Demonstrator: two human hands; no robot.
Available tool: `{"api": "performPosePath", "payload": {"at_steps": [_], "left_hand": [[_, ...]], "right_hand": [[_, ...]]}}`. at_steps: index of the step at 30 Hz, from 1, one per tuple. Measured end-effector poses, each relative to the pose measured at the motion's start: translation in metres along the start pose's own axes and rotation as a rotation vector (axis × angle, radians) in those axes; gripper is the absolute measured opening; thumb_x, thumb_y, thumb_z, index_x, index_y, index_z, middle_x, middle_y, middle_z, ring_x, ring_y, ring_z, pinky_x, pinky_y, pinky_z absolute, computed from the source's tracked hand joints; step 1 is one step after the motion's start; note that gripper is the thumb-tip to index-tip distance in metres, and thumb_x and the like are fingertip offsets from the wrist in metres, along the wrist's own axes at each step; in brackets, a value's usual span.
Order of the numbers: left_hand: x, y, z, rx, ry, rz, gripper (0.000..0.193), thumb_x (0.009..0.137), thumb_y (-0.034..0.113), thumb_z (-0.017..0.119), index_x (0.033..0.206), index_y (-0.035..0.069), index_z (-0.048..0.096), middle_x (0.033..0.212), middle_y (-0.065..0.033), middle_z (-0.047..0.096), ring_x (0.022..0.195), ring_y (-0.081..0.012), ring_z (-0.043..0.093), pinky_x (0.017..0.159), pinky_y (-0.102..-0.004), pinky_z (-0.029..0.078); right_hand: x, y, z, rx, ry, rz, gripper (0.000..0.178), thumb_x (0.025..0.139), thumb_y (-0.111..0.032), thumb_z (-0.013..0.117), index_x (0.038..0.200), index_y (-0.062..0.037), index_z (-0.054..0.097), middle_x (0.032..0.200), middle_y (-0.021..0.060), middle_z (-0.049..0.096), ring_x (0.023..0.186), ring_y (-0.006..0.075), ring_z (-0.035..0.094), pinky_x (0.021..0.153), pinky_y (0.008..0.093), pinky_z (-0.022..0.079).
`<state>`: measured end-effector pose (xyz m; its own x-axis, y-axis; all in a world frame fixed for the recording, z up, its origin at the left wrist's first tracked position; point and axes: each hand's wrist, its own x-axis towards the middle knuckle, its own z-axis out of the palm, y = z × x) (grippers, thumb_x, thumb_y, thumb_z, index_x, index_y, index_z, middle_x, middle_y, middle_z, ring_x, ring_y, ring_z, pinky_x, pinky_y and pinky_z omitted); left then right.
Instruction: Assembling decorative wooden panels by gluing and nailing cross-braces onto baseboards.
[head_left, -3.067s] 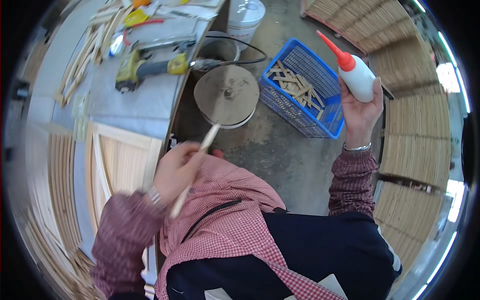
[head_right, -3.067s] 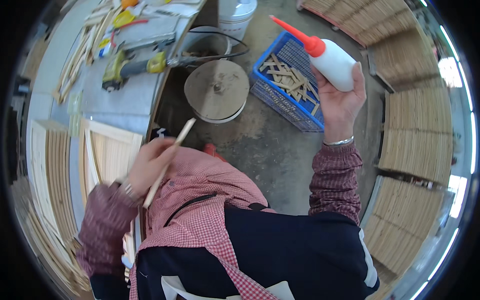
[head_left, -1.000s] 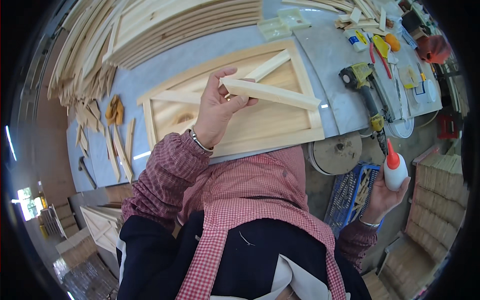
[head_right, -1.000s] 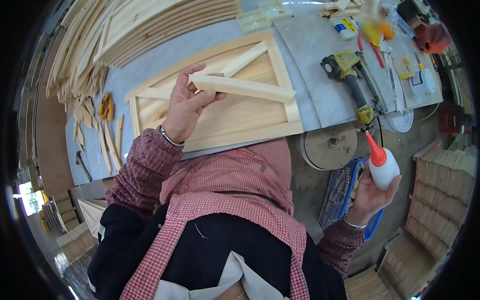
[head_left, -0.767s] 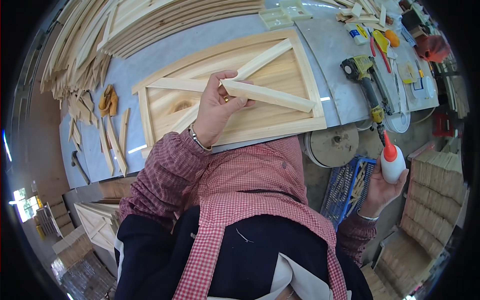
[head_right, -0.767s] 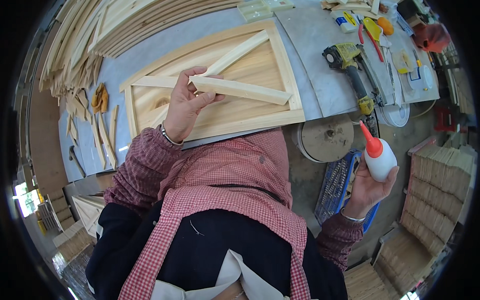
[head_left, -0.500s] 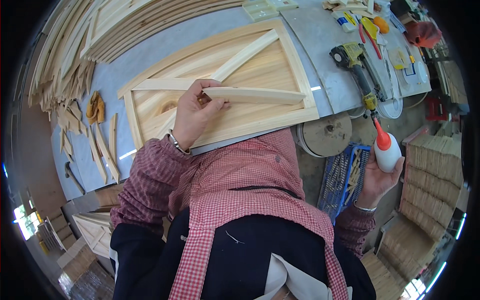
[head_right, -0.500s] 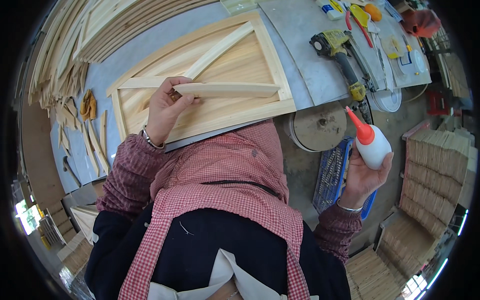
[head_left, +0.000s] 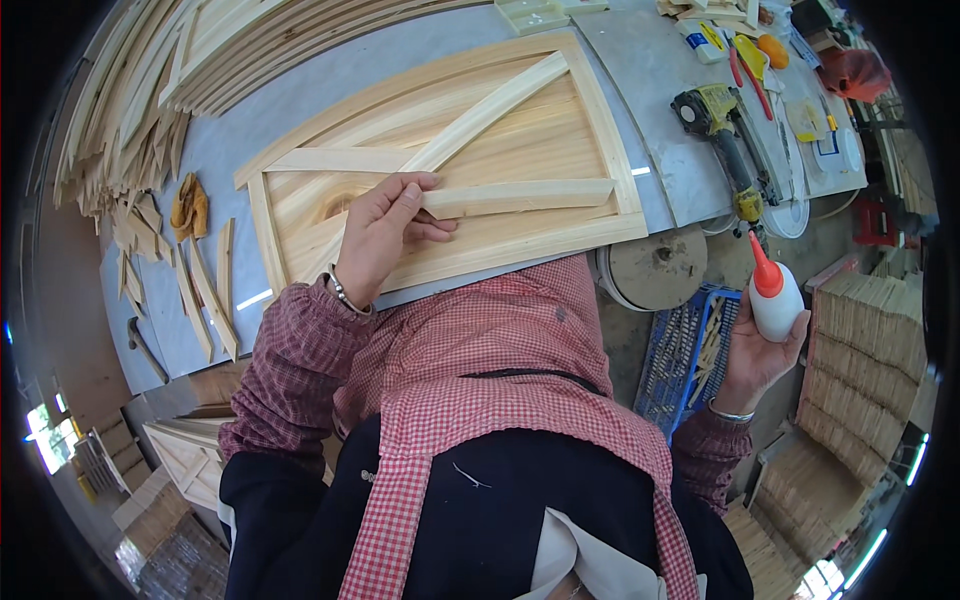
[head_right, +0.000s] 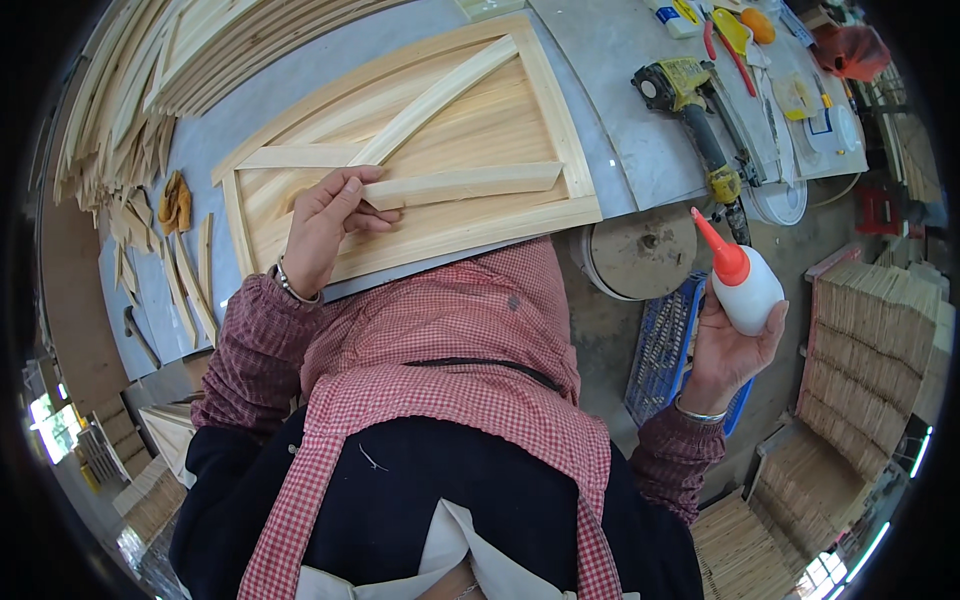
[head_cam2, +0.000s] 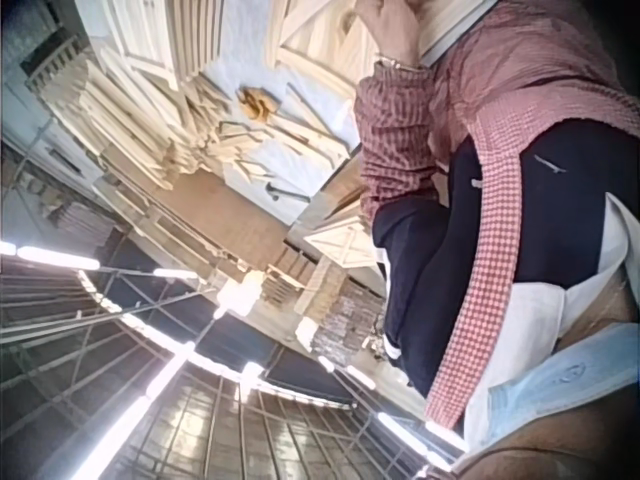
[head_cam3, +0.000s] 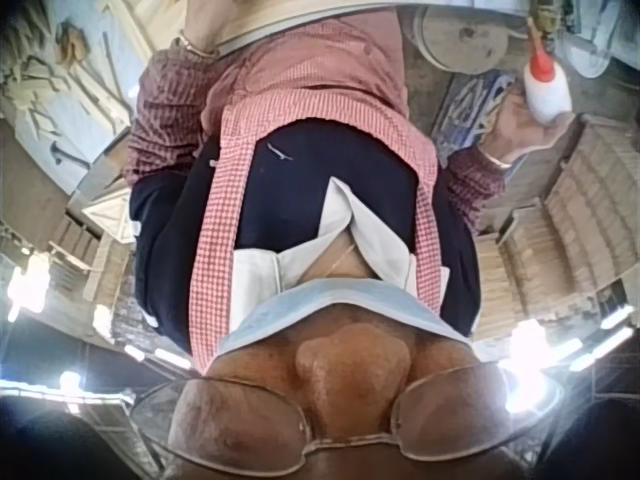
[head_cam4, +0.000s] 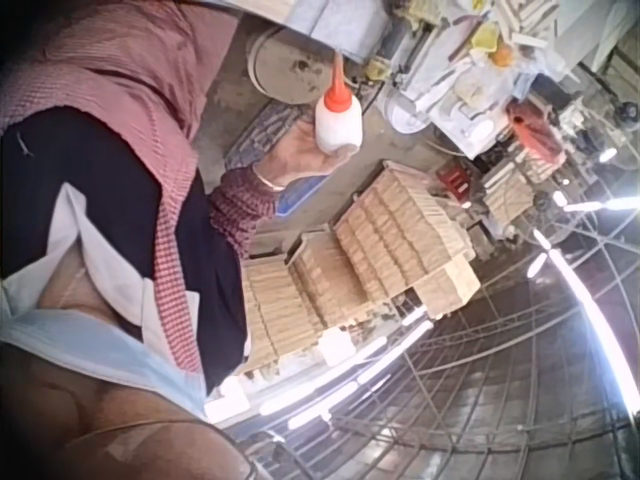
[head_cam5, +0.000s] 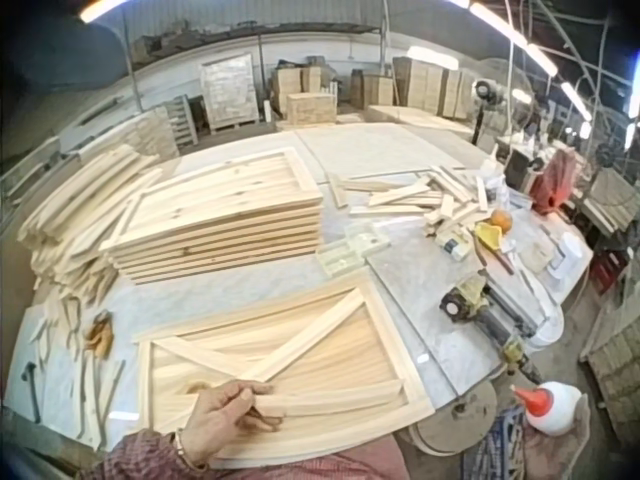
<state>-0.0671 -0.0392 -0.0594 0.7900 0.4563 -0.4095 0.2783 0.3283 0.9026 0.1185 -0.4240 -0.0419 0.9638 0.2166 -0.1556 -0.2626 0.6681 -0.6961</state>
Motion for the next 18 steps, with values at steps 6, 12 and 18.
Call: {"api": "performPosePath", "payload": {"at_steps": [6,12,18], "left_hand": [[0.001,0.005,-0.008,-0.078,-0.03,-0.016,0.026,0.098,0.014,0.04,0.112,-0.003,0.053,0.091,-0.0101,0.061,0.078,-0.0197,0.066,0.073,-0.0264,0.054],[0.02,0.02,0.004,-0.126,-0.123,0.218,0.02,0.094,0.005,0.045,0.111,-0.001,0.054,0.101,-0.0086,0.06,0.095,-0.018,0.061,0.087,-0.0297,0.05],[0.041,0.013,0.013,0.298,-0.139,0.481,0.031,0.084,-0.008,0.05,0.114,0.0,0.052,0.113,-0.0071,0.053,0.109,-0.0169,0.053,0.098,-0.0317,0.044]], "right_hand": [[-0.001,-0.002,0.001,-0.015,0.043,-0.013,0.055,0.087,-0.033,0.06,0.125,0.0024,0.041,0.126,0.0216,0.049,0.115,0.0353,0.051,0.092,0.0478,0.049],[-0.003,0.003,0.004,-0.021,0.068,-0.035,0.052,0.087,-0.034,0.059,0.122,0.0015,0.044,0.124,0.0211,0.051,0.114,0.0348,0.053,0.09,0.0477,0.05],[-0.004,0.0,0.001,-0.005,0.023,-0.029,0.051,0.089,-0.032,0.058,0.124,0.0016,0.044,0.125,0.0199,0.051,0.115,0.0338,0.052,0.093,0.0468,0.049]]}}
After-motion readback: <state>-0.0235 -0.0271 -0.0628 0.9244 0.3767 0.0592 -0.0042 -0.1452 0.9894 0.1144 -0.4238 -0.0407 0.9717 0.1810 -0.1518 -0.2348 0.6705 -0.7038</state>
